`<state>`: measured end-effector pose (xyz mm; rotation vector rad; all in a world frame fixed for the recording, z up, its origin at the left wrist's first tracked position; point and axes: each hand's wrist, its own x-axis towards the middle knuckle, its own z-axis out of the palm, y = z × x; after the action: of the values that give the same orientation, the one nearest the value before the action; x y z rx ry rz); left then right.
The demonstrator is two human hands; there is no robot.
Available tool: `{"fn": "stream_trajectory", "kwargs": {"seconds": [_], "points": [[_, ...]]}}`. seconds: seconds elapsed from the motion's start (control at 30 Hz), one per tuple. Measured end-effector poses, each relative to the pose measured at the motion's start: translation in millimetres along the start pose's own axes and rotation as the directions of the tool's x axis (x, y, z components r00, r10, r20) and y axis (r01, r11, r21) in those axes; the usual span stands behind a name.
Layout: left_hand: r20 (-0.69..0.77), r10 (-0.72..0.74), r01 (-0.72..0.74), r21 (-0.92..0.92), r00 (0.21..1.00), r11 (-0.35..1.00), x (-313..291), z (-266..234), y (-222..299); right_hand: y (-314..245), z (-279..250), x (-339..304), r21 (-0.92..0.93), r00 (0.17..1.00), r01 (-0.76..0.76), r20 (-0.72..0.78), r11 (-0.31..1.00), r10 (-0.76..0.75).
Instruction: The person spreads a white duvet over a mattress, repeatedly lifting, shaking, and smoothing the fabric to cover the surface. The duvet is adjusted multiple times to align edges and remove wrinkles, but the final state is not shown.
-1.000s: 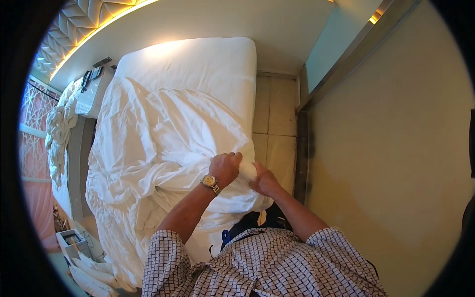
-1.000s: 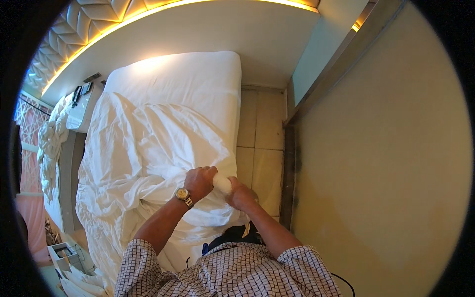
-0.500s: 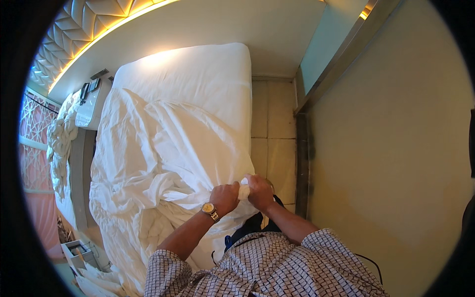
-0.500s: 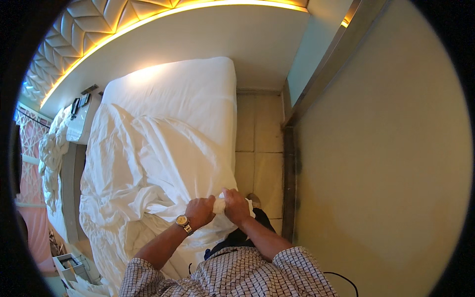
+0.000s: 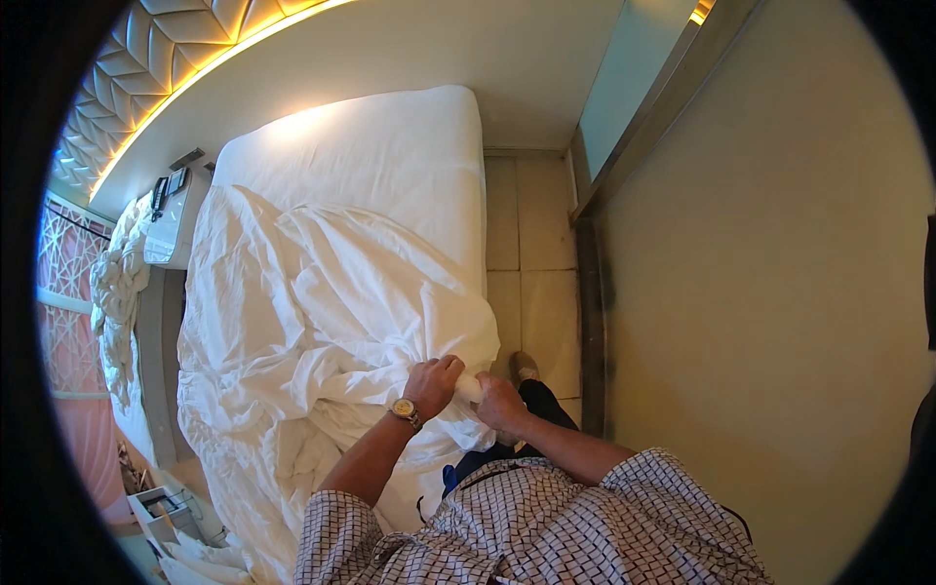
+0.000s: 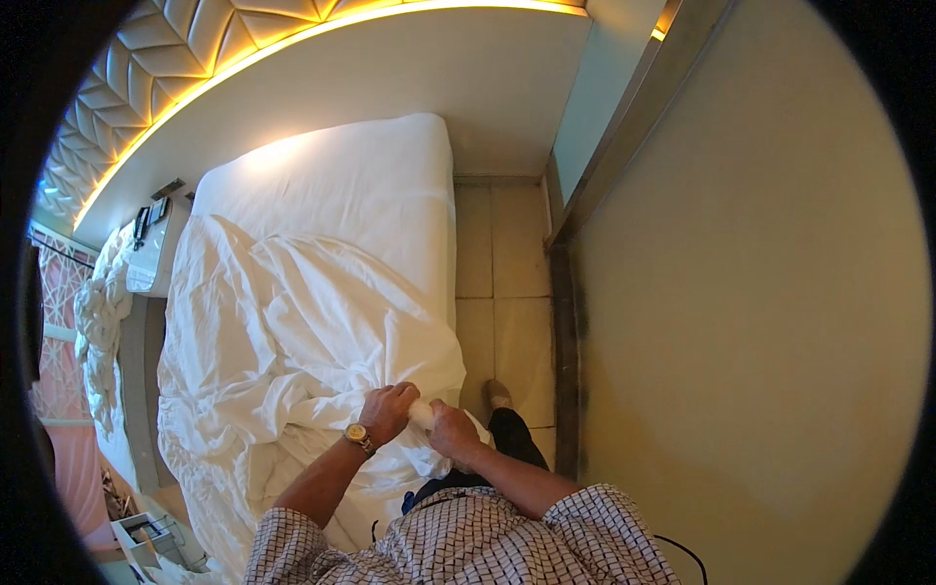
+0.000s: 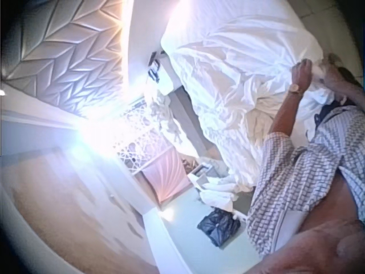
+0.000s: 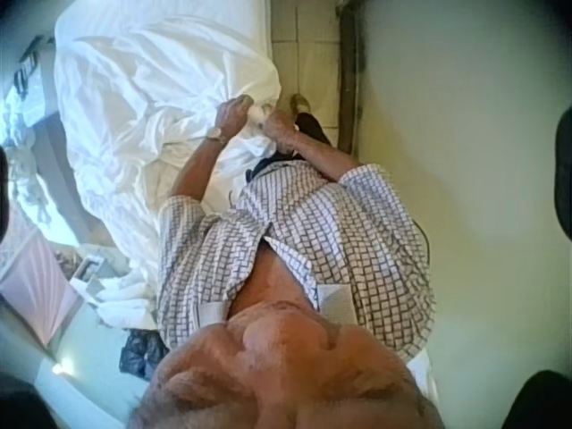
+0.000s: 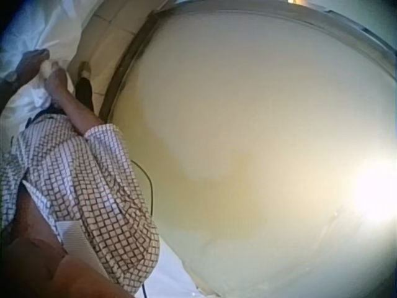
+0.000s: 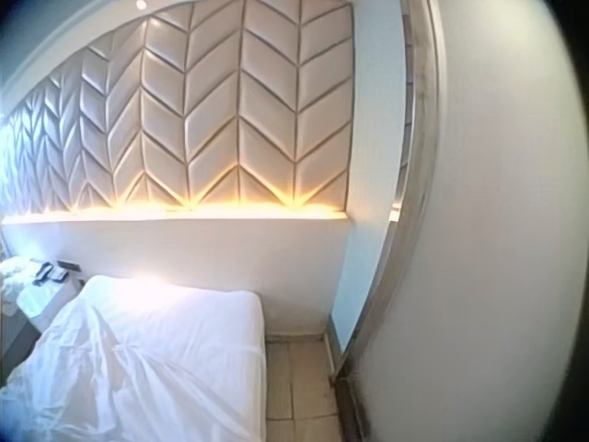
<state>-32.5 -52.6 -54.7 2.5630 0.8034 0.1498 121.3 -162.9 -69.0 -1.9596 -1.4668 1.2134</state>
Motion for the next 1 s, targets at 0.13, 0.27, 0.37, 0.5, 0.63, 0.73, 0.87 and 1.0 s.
{"fn": "stream_trajectory", "kwargs": {"seconds": [0.13,0.27,0.37,0.5,0.63,0.73,0.87,1.0], "points": [[0.106,0.028,-0.028,-0.004,0.994,1.0,-1.3,-10.8,-3.0,-8.9,-9.4,-4.9,-0.049,0.999,0.004,0.046,0.999,-0.002],[0.165,0.044,-0.047,0.013,0.985,0.999,8.5,-23.7,0.9,-9.5,-17.8,-4.4,-0.053,0.997,0.023,0.07,0.998,-0.02],[0.217,0.021,-0.018,-0.016,0.976,1.0,5.9,-24.3,2.4,-2.3,-13.5,-6.2,-0.053,0.994,0.027,0.108,0.998,-0.021],[0.242,0.05,-0.039,-0.048,0.969,0.998,14.1,-36.7,8.8,21.5,0.2,4.1,-0.05,0.989,0.036,0.145,0.998,-0.029],[0.291,-0.015,0.025,-0.033,0.957,0.999,27.3,-46.4,9.7,-19.7,-28.8,-0.6,-0.096,0.986,0.11,-0.117,0.989,-0.121],[0.346,-0.077,0.063,0.05,0.935,0.997,32.4,-50.0,22.8,-28.5,-24.3,5.2,-0.055,0.857,0.344,-0.389,0.937,-0.338],[0.168,-0.09,0.065,0.146,0.982,0.987,28.7,-58.3,39.4,-18.0,-19.6,24.6,-0.026,0.899,0.286,-0.34,0.958,-0.277],[-0.388,0.126,-0.095,0.097,0.913,0.991,20.8,-80.5,77.5,-8.6,-34.0,29.2,-0.023,0.931,0.191,-0.312,0.981,-0.189]]}}
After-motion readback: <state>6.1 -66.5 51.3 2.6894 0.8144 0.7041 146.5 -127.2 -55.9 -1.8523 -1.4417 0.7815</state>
